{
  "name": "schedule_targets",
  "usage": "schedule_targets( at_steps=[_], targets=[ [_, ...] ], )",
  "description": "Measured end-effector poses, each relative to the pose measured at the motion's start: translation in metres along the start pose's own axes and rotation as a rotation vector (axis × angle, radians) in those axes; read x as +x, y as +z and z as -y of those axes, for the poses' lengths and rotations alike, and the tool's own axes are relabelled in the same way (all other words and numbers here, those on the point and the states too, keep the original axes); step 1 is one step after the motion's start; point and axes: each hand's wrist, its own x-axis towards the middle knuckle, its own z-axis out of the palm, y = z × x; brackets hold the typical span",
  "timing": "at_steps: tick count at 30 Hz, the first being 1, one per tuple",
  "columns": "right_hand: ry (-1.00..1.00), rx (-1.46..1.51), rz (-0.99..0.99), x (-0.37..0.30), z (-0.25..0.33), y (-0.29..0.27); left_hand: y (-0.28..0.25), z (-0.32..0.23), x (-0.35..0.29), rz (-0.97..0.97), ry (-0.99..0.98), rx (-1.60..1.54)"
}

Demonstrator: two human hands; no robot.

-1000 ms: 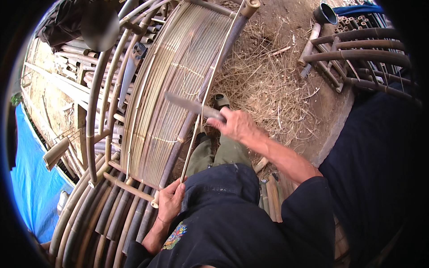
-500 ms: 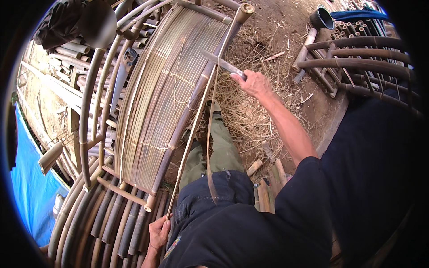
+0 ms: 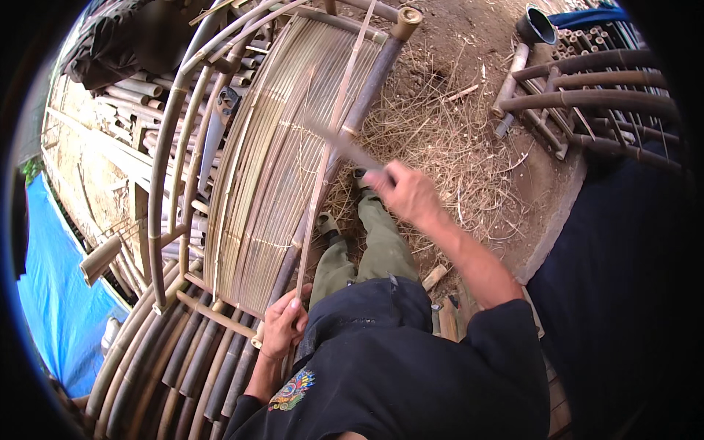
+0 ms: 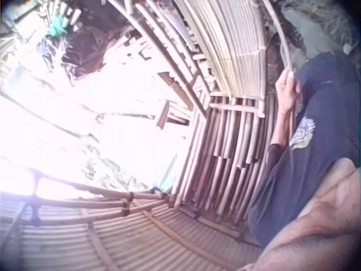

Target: The person uses a large knife to shave and smooth thin bamboo strips. They repeatedly draw the blade along the strips to remove splinters and flatten the surfaces, occasionally repositioning the strips on a bamboo workbench.

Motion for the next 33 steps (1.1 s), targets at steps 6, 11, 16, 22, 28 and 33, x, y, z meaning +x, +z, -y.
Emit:
schedule_targets(
  at_steps=[6,11,16,22,28,33],
  targets=[
    [-0.446,0.138,0.006,-0.102,0.066,0.069,0.005,-0.007,0.019,-0.007,-0.013,0.03],
    [-0.007,0.148,0.129,-0.079,0.049,0.064,0.004,0.002,0.0,-0.033,0.031,0.064],
    [-0.408,0.15,0.03,-0.1,0.055,0.076,0.0,0.008,-0.004,-0.058,0.011,0.028],
    [-0.156,0.181,0.061,-0.075,0.04,0.069,-0.002,0.008,-0.007,-0.005,0.079,0.055],
    [-0.07,-0.013,-0.032,-0.027,-0.001,0.063,0.005,0.01,-0.019,-0.042,0.037,0.046],
    [0.091,-0.039,-0.119,0.031,-0.064,0.03,-0.012,0.024,-0.057,-0.009,0.005,-0.012]
  ],
)
